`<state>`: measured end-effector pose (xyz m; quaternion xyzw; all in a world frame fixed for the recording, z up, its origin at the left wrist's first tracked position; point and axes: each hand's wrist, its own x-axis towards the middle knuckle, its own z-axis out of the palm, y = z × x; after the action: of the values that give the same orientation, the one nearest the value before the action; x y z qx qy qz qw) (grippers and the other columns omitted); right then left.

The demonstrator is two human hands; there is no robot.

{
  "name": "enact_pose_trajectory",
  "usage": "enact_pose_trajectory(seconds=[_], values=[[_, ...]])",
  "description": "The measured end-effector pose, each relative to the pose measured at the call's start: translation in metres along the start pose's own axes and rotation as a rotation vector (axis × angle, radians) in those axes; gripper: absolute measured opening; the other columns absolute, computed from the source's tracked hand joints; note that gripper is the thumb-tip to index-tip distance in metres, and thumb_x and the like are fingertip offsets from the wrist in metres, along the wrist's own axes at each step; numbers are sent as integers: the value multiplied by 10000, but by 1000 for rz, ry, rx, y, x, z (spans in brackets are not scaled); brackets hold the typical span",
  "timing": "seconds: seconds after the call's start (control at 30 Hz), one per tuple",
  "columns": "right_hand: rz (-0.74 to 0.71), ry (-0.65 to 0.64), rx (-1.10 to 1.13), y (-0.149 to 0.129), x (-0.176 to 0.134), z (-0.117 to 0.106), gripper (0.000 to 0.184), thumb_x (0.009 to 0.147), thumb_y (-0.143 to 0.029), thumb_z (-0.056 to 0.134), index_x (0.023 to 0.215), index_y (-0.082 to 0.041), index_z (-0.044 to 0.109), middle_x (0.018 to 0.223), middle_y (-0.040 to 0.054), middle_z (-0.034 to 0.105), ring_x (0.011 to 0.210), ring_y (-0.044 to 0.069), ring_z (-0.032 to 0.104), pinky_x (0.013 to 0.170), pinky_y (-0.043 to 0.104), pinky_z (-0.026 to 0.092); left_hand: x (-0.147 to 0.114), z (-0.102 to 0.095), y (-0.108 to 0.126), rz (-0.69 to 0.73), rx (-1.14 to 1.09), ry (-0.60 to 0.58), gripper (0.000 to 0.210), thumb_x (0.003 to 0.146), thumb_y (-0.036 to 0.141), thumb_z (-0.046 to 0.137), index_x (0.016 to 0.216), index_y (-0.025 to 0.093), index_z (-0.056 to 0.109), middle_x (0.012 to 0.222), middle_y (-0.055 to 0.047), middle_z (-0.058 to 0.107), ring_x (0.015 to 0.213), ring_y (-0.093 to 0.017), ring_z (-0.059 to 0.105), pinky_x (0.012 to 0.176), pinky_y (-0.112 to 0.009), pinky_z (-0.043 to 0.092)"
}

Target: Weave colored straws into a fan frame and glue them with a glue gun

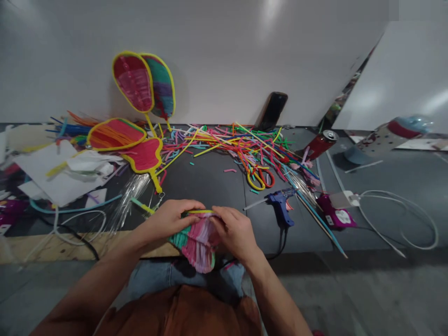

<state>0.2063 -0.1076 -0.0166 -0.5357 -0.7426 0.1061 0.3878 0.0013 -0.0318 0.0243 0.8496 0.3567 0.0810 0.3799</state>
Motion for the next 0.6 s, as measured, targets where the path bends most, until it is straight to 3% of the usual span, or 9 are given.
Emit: enact_pose_trajectory(seconds=[0.23, 0.43, 0.5, 0.6], values=[[42, -26, 66, 4, -4, -1, 331, 923, -263, 526, 1244, -239, 607, 1101, 84, 716, 987, 198, 683, 875, 346, 570, -1, 0, -2, -30, -26, 11, 304, 885, 308, 508, 1150, 248, 646, 1135, -7, 706, 1044, -206, 638, 887, -268, 441], [-13, -72, 60, 6, -8, -3, 300, 923, -231, 526, 1196, -240, 650, 1201, 104, 670, 1066, 210, 641, 919, 375, 540, -3, -1, -2, -89, -85, 46, 267, 859, 312, 532, 1080, 239, 663, 1067, 1, 721, 986, -204, 651, 847, -265, 448], [51, -54, 129, 9, -11, -4, 270, 906, -265, 556, 1150, -238, 670, 1197, 110, 671, 1078, 230, 634, 929, 410, 529, -4, -2, -4, -111, -98, 53, 273, 850, 313, 543, 1082, 233, 661, 1070, -2, 719, 987, -207, 649, 850, -269, 449], [282, 3, 427, 15, -14, -6, 305, 888, -367, 588, 1156, -231, 640, 1152, 110, 691, 1053, 233, 654, 902, 410, 544, -5, -4, -8, -146, -90, 48, 295, 849, 317, 547, 1108, 218, 650, 1107, -16, 711, 1010, -218, 646, 863, -279, 449]])
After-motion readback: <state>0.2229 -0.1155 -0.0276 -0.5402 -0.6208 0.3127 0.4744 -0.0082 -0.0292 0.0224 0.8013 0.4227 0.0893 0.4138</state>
